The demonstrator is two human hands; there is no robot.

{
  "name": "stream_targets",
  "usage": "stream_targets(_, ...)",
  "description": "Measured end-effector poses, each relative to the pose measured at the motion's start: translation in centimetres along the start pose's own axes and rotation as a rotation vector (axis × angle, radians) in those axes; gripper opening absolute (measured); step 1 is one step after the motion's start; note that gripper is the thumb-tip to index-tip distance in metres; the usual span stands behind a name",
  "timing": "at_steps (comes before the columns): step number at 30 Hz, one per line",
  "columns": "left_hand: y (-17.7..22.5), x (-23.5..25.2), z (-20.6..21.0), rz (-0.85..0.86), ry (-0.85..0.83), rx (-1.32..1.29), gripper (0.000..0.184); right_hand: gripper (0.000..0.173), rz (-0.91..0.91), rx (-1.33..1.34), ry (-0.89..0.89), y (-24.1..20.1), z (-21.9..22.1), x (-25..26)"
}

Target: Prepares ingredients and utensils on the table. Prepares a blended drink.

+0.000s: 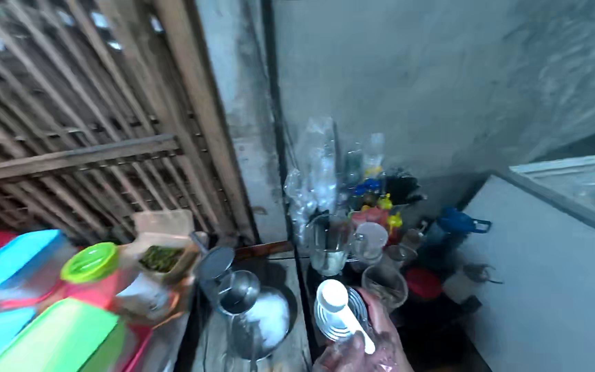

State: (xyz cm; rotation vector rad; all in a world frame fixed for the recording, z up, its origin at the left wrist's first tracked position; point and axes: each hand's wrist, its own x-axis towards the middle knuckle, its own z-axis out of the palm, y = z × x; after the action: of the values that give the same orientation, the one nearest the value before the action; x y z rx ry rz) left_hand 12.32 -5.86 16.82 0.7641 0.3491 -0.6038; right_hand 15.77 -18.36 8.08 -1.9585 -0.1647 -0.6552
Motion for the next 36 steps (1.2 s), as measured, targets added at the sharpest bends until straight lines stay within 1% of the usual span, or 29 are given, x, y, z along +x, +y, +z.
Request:
stream_targets(1,-0.4,1.4,1.2,-0.027,0.019,0.04,0.023,0.058,0.027,-0.023,0.028,0.9,-1.2,0.3)
stream_targets(2,-0.6,2.5,2.4,-0.049,0.048,0.079,0.021,0.063,0.046,-0.048,0.045,1.8,-2.2,0.6)
stream_targets(5,-0.7,4.6,5.1,-0.065,0.078,0.17,0.017,0.071,0.07,-0.115,0.111,4.4,-4.3,1.2)
stream_targets(7,-0.2,5.7,6.1,-0.054,0.055,0.278,0.012,0.074,0.105,-0.168,0.145,5.2,-5.2,1.7)
stream_targets(8,0.3,6.3,6.3,-0.03,0.015,0.349,0.01,0.079,0.14,-0.202,0.147,5.2,-5.6,2.1)
stream_targets(9,1.0,7.0,6.3,0.021,-0.013,0.421,0.009,0.087,0.184,-0.225,0.141,5.3,-5.9,2.6)
stream_targets(10,2.0,7.6,6.3,0.084,-0.035,0.483,0.011,0.096,0.228,-0.21,0.124,5.6,-6.3,3.0)
stream_targets(11,3.3,8.4,6.1,0.15,-0.046,0.523,0.014,0.101,0.254,-0.168,0.105,6.0,-6.7,3.6)
stream_targets(12,4.9,9.3,5.9,0.204,-0.036,0.552,0.016,0.103,0.274,-0.097,0.085,6.5,-7.1,4.2)
stream_targets(14,8.5,11.2,5.1,0.249,0.012,0.609,0.017,0.105,0.276,0.067,0.044,7.7,-8.0,5.7)
stream_targets(16,11.3,13.7,3.8,0.237,0.082,0.635,0.014,0.104,0.225,0.144,-0.027,9.0,-8.8,8.0)
stream_targets(18,13.1,15.8,2.8,0.195,0.129,0.646,0.01,0.102,0.253,0.067,-0.129,8.6,-9.7,11.1)
stream_targets(21,14.7,18.1,1.8,0.134,0.132,0.687,0.014,0.096,0.317,-0.116,-0.288,7.7,-9.9,15.6)
stream_targets(25,16.0,20.4,0.7,0.117,0.081,0.729,0.012,0.094,0.373,-0.249,-0.485,7.3,-9.2,20.4)
stream_targets(28,16.8,21.2,0.2,0.095,0.069,0.736,0.013,0.094,0.373,-0.365,-0.613,6.4,-7.7,23.0)
stream_targets(30,17.0,21.5,-0.2,0.084,0.06,0.72,0.013,0.09,0.35,-0.436,-0.701,6.0,-6.8,24.3)
stream_targets(32,17.1,21.7,-0.8,0.079,0.047,0.676,0.013,0.087,0.366,-0.517,-0.789,5.6,-5.8,25.5)
stream_targets(36,17.3,21.9,-1.8,0.067,0.014,0.64,0.017,0.09,0.425,-0.647,-0.911,4.4,-4.1,27.3)
